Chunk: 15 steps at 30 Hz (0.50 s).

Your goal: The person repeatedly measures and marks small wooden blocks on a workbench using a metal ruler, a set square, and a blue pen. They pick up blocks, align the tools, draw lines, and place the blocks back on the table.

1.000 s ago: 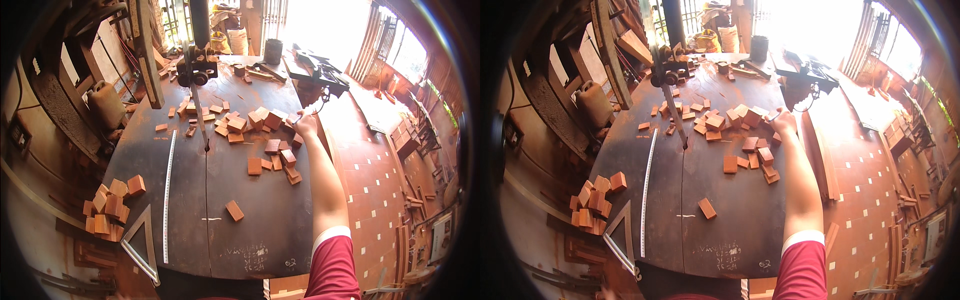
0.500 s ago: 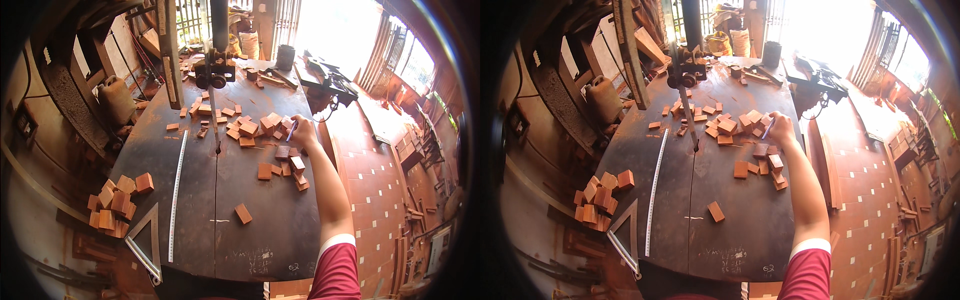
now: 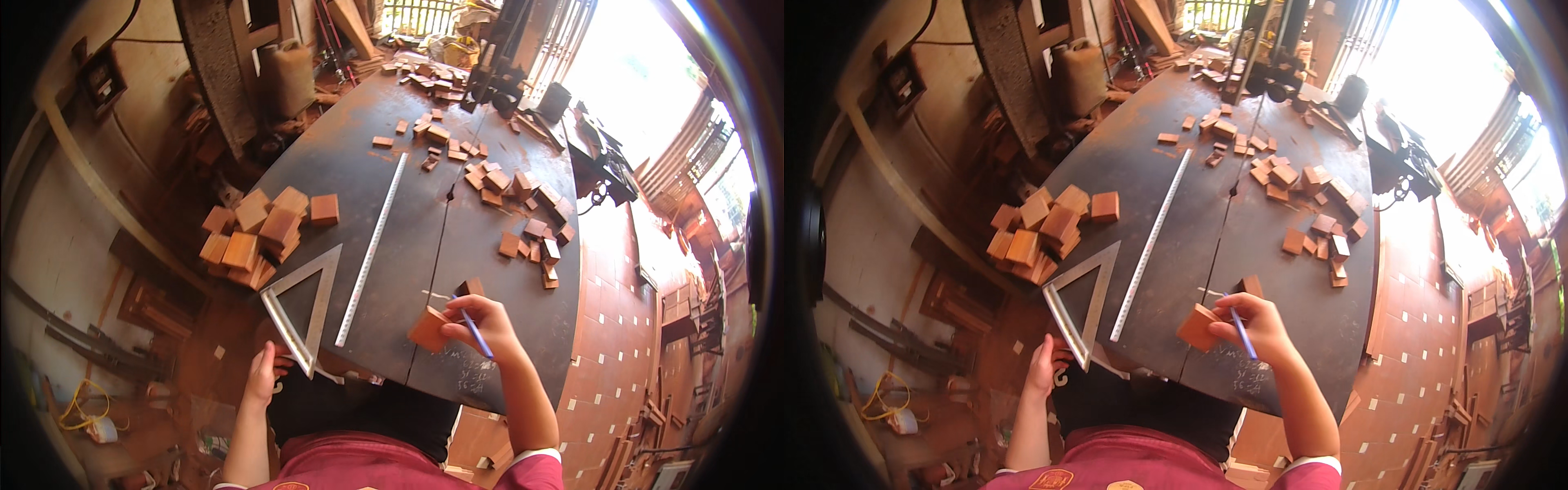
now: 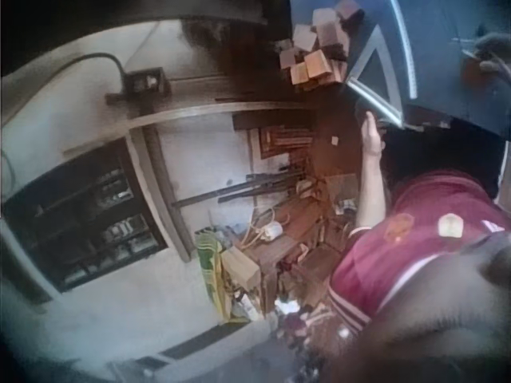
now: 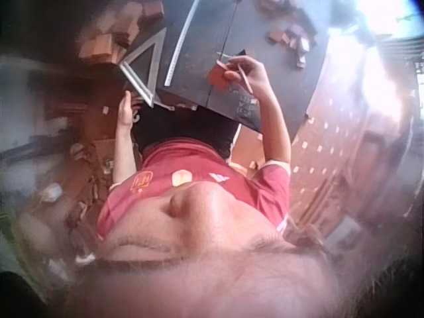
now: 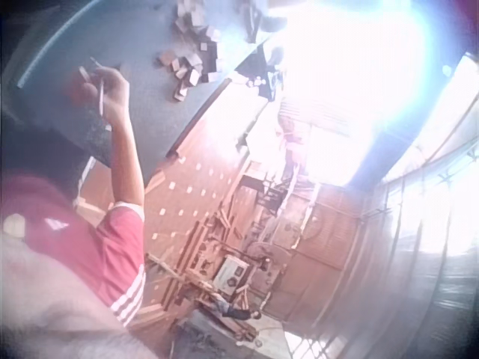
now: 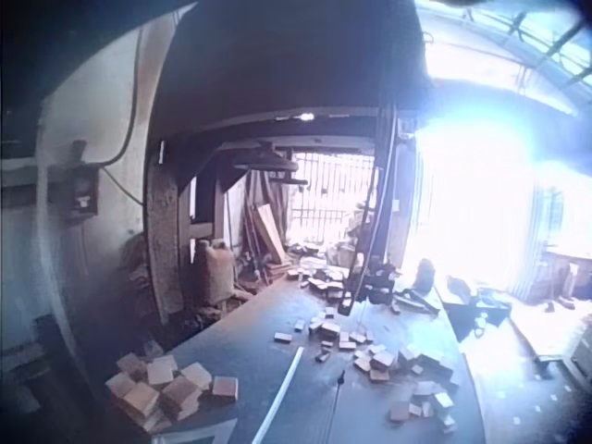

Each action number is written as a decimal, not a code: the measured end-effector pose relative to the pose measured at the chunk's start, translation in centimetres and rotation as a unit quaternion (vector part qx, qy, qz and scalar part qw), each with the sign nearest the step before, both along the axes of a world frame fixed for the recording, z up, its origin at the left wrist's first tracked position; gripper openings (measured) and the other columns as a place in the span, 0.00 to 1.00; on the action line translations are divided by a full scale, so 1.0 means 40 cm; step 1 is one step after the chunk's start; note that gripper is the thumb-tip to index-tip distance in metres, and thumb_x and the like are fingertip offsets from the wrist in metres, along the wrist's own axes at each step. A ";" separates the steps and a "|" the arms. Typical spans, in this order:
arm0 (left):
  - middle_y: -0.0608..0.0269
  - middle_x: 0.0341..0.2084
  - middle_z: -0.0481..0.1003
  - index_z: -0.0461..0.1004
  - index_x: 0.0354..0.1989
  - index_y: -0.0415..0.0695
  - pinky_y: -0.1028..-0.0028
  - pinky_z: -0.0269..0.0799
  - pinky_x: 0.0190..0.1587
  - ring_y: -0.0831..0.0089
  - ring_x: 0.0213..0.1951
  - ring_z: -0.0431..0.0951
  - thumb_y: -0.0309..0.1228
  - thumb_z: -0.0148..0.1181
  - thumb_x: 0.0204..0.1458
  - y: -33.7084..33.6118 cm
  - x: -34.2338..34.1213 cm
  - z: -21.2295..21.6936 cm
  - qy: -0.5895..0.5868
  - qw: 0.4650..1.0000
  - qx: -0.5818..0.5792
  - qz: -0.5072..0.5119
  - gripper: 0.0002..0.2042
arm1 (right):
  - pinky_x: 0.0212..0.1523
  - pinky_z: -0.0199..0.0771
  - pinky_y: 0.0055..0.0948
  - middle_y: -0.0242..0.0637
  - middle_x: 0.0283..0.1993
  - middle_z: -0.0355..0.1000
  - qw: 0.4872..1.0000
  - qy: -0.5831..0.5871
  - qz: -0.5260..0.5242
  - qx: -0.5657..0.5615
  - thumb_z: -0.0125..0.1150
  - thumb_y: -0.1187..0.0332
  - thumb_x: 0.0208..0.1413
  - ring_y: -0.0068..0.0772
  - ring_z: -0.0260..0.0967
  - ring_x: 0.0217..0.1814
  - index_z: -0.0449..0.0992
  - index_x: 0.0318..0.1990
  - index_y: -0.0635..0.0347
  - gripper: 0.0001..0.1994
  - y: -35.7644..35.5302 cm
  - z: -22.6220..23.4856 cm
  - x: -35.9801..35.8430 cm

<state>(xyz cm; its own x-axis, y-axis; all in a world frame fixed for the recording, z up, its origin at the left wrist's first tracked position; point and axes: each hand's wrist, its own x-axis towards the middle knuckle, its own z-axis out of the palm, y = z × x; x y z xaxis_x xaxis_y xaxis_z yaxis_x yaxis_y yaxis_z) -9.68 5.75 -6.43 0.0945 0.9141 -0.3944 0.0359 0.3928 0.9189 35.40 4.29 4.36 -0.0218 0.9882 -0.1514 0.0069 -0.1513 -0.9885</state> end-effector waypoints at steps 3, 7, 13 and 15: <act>0.66 0.36 0.81 0.79 0.43 0.42 0.77 0.71 0.38 0.79 0.36 0.79 0.52 0.45 0.71 0.001 0.049 0.046 -0.032 0.999 -0.002 -0.003 0.25 | 0.52 0.81 0.30 0.41 0.46 0.81 0.996 -0.071 0.056 -0.006 0.78 0.72 0.53 0.29 0.79 0.50 0.78 0.50 0.67 0.19 0.044 -0.022 -0.081; 0.69 0.31 0.80 0.79 0.42 0.42 0.76 0.70 0.36 0.81 0.34 0.77 0.43 0.52 0.70 -0.003 0.059 0.049 0.006 0.999 0.023 -0.042 0.16 | 0.53 0.81 0.33 0.44 0.47 0.82 0.969 -0.241 0.045 0.032 0.79 0.71 0.50 0.35 0.81 0.48 0.79 0.51 0.66 0.21 0.064 0.002 -0.133; 0.60 0.35 0.77 0.76 0.43 0.37 0.70 0.70 0.35 0.71 0.29 0.71 0.28 0.69 0.54 -0.044 0.152 0.161 0.340 0.883 0.304 0.110 0.12 | 0.57 0.75 0.44 0.45 0.50 0.79 0.918 -0.360 0.074 0.150 0.81 0.64 0.45 0.50 0.75 0.55 0.78 0.53 0.61 0.27 0.037 0.001 -0.145; 0.55 0.37 0.76 0.77 0.43 0.39 0.64 0.73 0.36 0.63 0.29 0.73 0.27 0.71 0.51 -0.044 0.194 0.216 0.348 0.871 0.343 0.055 0.13 | 0.54 0.77 0.41 0.43 0.49 0.78 0.903 -0.385 0.066 0.180 0.83 0.65 0.42 0.47 0.75 0.54 0.78 0.54 0.60 0.30 0.026 -0.012 -0.149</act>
<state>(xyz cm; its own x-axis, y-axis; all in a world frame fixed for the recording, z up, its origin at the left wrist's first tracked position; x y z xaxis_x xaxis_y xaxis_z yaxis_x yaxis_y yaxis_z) -1.91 3.99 2.20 -0.0528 0.9457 0.3208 0.6754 -0.2028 0.7090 29.46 5.34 3.88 -0.1677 0.9731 0.1581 0.7081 0.2305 -0.6675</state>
